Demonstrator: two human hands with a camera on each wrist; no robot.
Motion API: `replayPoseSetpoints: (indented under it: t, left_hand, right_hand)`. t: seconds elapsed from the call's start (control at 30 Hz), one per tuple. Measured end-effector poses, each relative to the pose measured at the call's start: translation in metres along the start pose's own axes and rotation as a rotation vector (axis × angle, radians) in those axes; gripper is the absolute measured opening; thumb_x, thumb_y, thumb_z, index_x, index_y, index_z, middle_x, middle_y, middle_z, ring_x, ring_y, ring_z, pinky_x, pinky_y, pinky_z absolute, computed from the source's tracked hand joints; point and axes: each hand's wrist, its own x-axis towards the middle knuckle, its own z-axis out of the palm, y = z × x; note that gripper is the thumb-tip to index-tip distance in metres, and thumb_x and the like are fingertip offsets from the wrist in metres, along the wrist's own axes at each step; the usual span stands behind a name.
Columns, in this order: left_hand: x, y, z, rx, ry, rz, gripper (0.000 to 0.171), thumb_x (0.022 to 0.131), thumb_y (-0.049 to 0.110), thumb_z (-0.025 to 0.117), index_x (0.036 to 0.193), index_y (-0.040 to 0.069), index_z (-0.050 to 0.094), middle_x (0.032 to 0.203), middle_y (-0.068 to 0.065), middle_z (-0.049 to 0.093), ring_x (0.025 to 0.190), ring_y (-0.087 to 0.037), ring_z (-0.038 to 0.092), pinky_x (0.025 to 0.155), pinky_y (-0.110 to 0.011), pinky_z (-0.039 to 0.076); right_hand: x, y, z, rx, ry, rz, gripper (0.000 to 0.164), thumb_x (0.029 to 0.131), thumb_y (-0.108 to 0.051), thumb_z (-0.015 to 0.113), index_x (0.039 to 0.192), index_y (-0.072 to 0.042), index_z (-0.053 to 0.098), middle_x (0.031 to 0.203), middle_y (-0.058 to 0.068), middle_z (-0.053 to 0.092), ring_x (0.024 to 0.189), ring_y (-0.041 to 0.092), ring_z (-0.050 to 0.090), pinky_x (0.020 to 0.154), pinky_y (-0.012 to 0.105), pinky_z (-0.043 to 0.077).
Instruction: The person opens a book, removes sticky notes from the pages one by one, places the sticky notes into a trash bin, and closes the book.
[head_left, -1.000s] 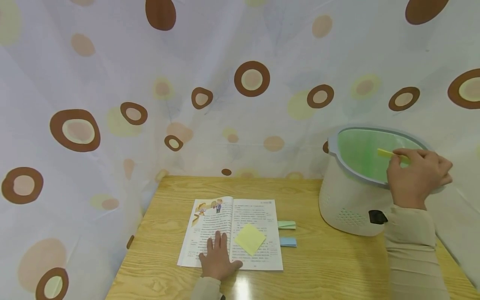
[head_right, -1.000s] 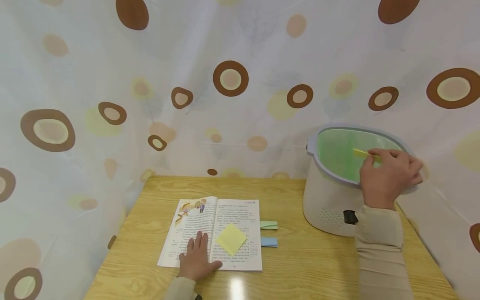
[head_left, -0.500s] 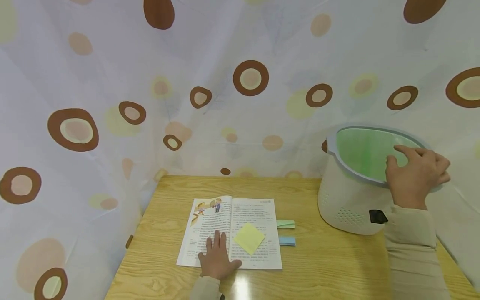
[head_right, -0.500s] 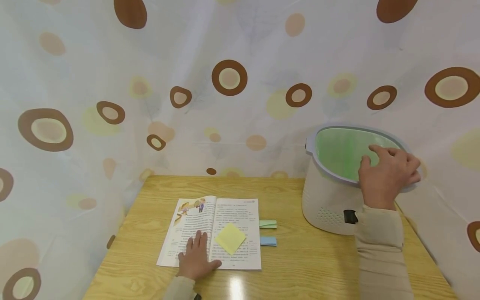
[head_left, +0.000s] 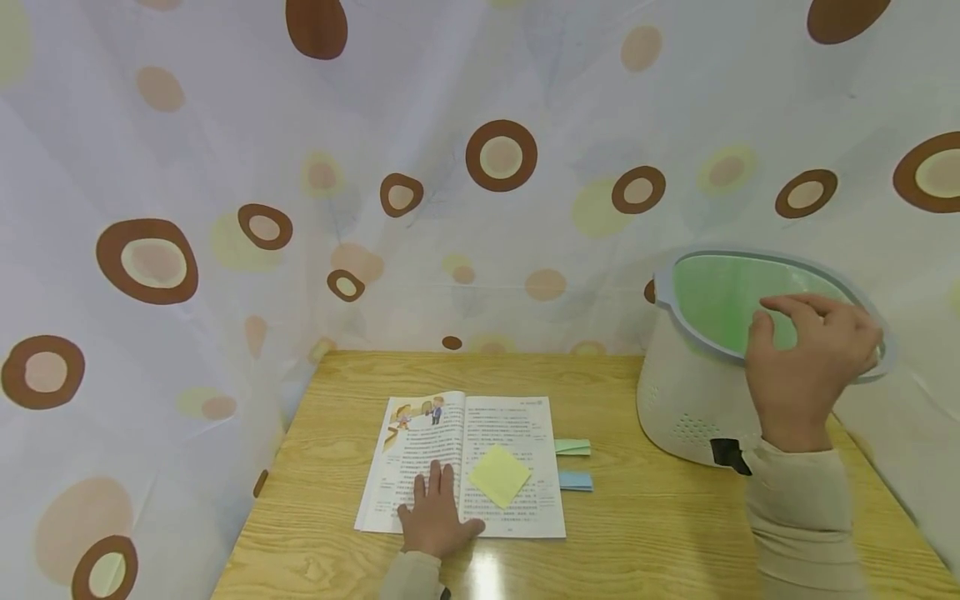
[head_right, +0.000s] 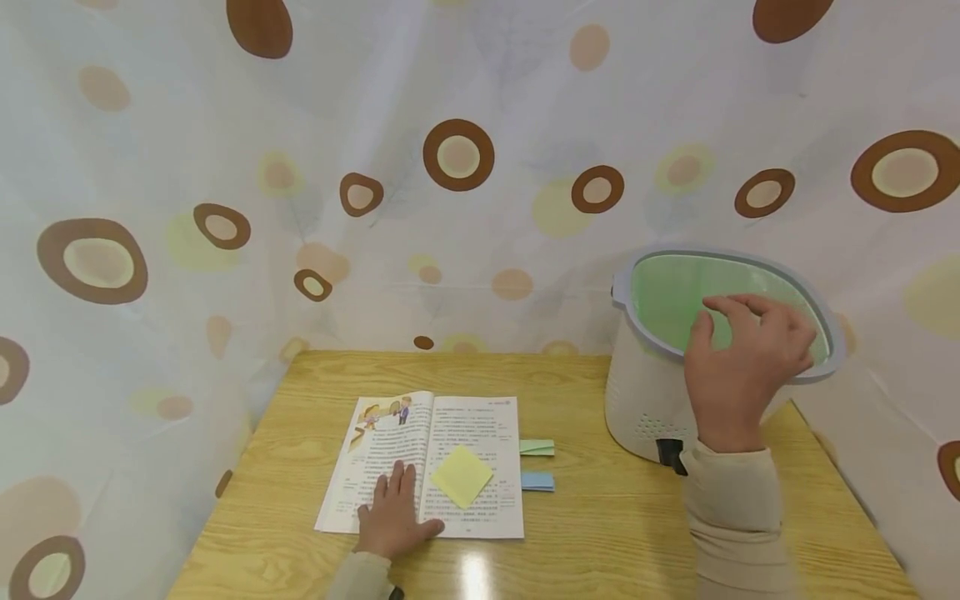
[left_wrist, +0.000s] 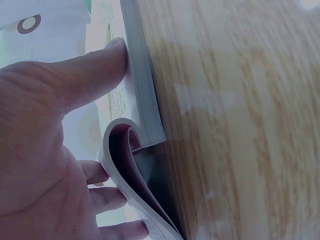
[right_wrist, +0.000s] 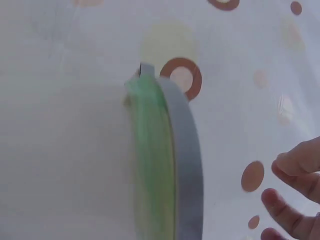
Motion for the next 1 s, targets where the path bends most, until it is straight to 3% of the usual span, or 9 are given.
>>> replayPoseSetpoints:
  t: [0.1,0.2,0.27,0.33,0.5,0.67,0.8,1.0]
  left_hand:
    - [0.001,0.000,-0.001,0.002,0.009,0.005,0.103,0.072,0.051,0.081,0.151,0.005,0.035,0.162,-0.020,0.030,0.145,-0.051,0.030,0.100,-0.084,0.030]
    - [0.002,0.000,-0.001,0.002,0.015,0.006,0.103,0.072,0.051,0.081,0.151,0.005,0.035,0.161,-0.020,0.030,0.145,-0.051,0.031,0.099,-0.084,0.030]
    - [0.002,0.000,-0.001,0.001,0.015,0.005,0.103,0.071,0.051,0.081,0.151,0.005,0.035,0.161,-0.020,0.030,0.144,-0.051,0.031,0.100,-0.084,0.030]
    - [0.002,-0.001,0.000,-0.001,0.014,0.005,0.103,0.071,0.051,0.081,0.151,0.005,0.035,0.161,-0.020,0.030,0.144,-0.051,0.031,0.100,-0.084,0.029]
    - [0.000,-0.001,0.001,-0.006,0.012,0.001,0.103,0.072,0.050,0.081,0.151,0.005,0.035,0.162,-0.020,0.030,0.144,-0.051,0.031,0.100,-0.084,0.029]
    - [-0.001,-0.001,0.000,-0.003,0.011,0.001,0.102,0.072,0.050,0.081,0.151,0.005,0.035,0.162,-0.020,0.029,0.145,-0.051,0.030,0.100,-0.084,0.029]
    - [-0.001,0.000,-0.002,0.002,0.015,0.007,0.102,0.072,0.050,0.081,0.151,0.005,0.035,0.162,-0.019,0.030,0.145,-0.051,0.031,0.100,-0.083,0.029]
    - [-0.001,0.001,-0.002,-0.003,0.008,0.004,0.103,0.072,0.051,0.081,0.152,0.005,0.034,0.162,-0.019,0.029,0.145,-0.051,0.030,0.100,-0.084,0.029]
  right_hand:
    - [-0.008,-0.015,0.003,0.070,0.024,-0.068,0.020,0.091,-0.008,0.062,0.090,0.007,0.075,0.103,0.027,0.066,0.107,-0.002,0.039,0.109,0.038,0.024]
    - [-0.018,-0.029,0.008,0.154,0.047,-0.133,0.018,0.088,-0.004,0.062,0.087,0.008,0.075,0.096,0.030,0.068,0.097,0.023,0.055,0.105,0.036,0.028]
    - [-0.026,-0.036,0.010,0.195,0.046,-0.162,0.016,0.087,-0.002,0.063,0.086,0.008,0.075,0.094,0.030,0.068,0.096,0.041,0.055,0.103,0.037,0.031]
    - [-0.035,-0.039,0.014,0.225,0.031,-0.187,0.016,0.087,-0.003,0.063,0.086,0.008,0.075,0.092,0.030,0.068,0.097,0.049,0.053,0.101,0.039,0.033]
    - [-0.060,-0.040,0.024,0.250,-0.052,-0.242,0.013,0.087,-0.003,0.065,0.088,0.004,0.076,0.094,0.027,0.069,0.097,0.049,0.052,0.096,0.041,0.036]
    - [-0.088,-0.042,0.036,0.239,-0.175,-0.294,0.010,0.086,-0.001,0.067,0.089,0.004,0.076,0.093,0.024,0.069,0.094,0.047,0.053,0.091,0.052,0.038]
    - [-0.117,-0.044,0.050,0.196,-0.332,-0.308,0.008,0.081,0.002,0.072,0.088,0.002,0.075,0.093,0.021,0.069,0.094,0.043,0.055,0.087,0.055,0.039]
    - [-0.174,-0.047,0.072,0.073,-0.609,-0.313,0.015,0.075,-0.003,0.081,0.088,-0.009,0.075,0.096,0.012,0.070,0.099,0.036,0.059,0.083,0.056,0.046]
